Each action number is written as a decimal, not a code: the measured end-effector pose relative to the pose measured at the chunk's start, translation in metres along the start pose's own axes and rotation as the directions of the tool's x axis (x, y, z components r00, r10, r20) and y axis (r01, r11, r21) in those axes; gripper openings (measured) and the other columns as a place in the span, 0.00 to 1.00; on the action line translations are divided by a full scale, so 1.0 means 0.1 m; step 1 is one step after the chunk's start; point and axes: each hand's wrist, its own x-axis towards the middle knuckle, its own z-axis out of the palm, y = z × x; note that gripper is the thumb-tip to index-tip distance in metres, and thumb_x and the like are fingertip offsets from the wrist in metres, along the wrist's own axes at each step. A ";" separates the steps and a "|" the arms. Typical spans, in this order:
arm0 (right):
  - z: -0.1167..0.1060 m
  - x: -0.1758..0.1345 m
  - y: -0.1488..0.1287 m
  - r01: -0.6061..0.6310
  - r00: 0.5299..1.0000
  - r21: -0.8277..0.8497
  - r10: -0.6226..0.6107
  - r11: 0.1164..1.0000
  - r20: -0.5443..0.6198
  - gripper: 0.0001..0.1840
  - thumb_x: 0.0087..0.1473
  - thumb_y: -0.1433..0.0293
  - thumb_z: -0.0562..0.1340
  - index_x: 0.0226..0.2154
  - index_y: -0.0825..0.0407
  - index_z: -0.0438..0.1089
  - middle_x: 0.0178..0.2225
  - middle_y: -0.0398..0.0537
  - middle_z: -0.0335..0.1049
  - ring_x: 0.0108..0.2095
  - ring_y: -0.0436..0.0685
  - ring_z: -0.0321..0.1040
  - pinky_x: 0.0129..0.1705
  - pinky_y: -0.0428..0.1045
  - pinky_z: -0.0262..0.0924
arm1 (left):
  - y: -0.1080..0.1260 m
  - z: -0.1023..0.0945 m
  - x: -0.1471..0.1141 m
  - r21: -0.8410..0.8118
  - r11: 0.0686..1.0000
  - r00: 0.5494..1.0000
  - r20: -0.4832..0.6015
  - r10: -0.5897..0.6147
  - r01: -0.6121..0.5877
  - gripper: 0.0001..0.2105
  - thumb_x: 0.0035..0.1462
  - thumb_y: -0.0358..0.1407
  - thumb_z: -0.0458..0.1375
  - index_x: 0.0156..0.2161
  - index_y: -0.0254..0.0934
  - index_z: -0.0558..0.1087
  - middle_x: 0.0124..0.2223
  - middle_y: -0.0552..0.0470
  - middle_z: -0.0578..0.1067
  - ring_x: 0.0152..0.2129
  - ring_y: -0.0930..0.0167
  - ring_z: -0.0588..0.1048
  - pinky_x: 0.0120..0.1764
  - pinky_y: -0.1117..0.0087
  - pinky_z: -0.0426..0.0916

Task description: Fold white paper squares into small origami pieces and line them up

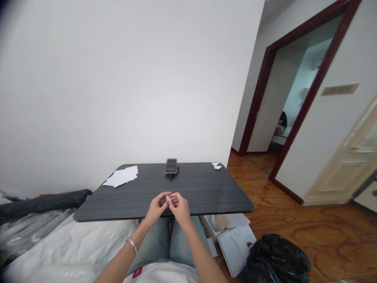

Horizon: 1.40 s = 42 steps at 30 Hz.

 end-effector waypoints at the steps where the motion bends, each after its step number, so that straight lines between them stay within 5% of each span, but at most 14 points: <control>1: 0.00 0.00 0.00 0.004 1.000 -0.002 -0.004 1.000 -0.004 0.07 0.45 0.71 0.59 0.32 0.53 0.66 0.26 0.46 0.69 0.26 0.52 0.68 0.24 0.44 0.65 | 0.00 0.00 0.00 -0.002 1.000 1.000 0.001 0.001 -0.001 0.16 0.47 0.28 0.52 0.44 0.33 0.70 0.37 0.48 0.74 0.27 0.71 0.70 0.25 0.76 0.61; 13: 0.01 0.01 0.00 -0.021 0.999 0.010 0.021 1.000 -0.048 0.08 0.41 0.72 0.60 0.30 0.53 0.66 0.24 0.44 0.66 0.23 0.50 0.63 0.20 0.41 0.60 | -0.05 0.01 0.02 -0.004 1.000 1.000 -0.005 -0.018 0.018 0.17 0.46 0.28 0.53 0.44 0.33 0.70 0.32 0.51 0.73 0.19 0.76 0.63 0.21 0.77 0.55; 26: -0.03 0.06 0.07 -0.080 0.997 0.068 0.080 0.994 0.000 0.08 0.41 0.71 0.61 0.30 0.53 0.67 0.22 0.42 0.66 0.23 0.51 0.63 0.21 0.43 0.58 | -0.09 0.00 0.04 -0.022 1.000 1.000 -0.004 0.002 -0.002 0.15 0.47 0.28 0.54 0.43 0.34 0.71 0.32 0.50 0.73 0.25 0.72 0.67 0.26 0.76 0.59; 37: -0.09 0.12 0.16 -0.175 0.976 0.373 0.111 0.911 0.186 0.13 0.39 0.68 0.65 0.31 0.54 0.67 0.25 0.43 0.66 0.26 0.50 0.63 0.26 0.45 0.60 | -0.07 -0.06 0.06 -0.382 0.916 0.990 0.118 -0.081 0.121 0.21 0.44 0.33 0.60 0.46 0.34 0.66 0.37 0.49 0.71 0.27 0.73 0.70 0.32 0.73 0.64; 42: -0.14 0.14 0.10 -0.264 0.960 0.427 0.191 0.865 0.205 0.13 0.37 0.65 0.66 0.28 0.54 0.67 0.23 0.42 0.67 0.23 0.49 0.63 0.23 0.43 0.56 | -0.07 -0.15 0.05 -0.488 0.849 0.978 0.149 -0.147 0.202 0.24 0.44 0.32 0.61 0.49 0.36 0.64 0.32 0.54 0.69 0.24 0.77 0.68 0.31 0.75 0.61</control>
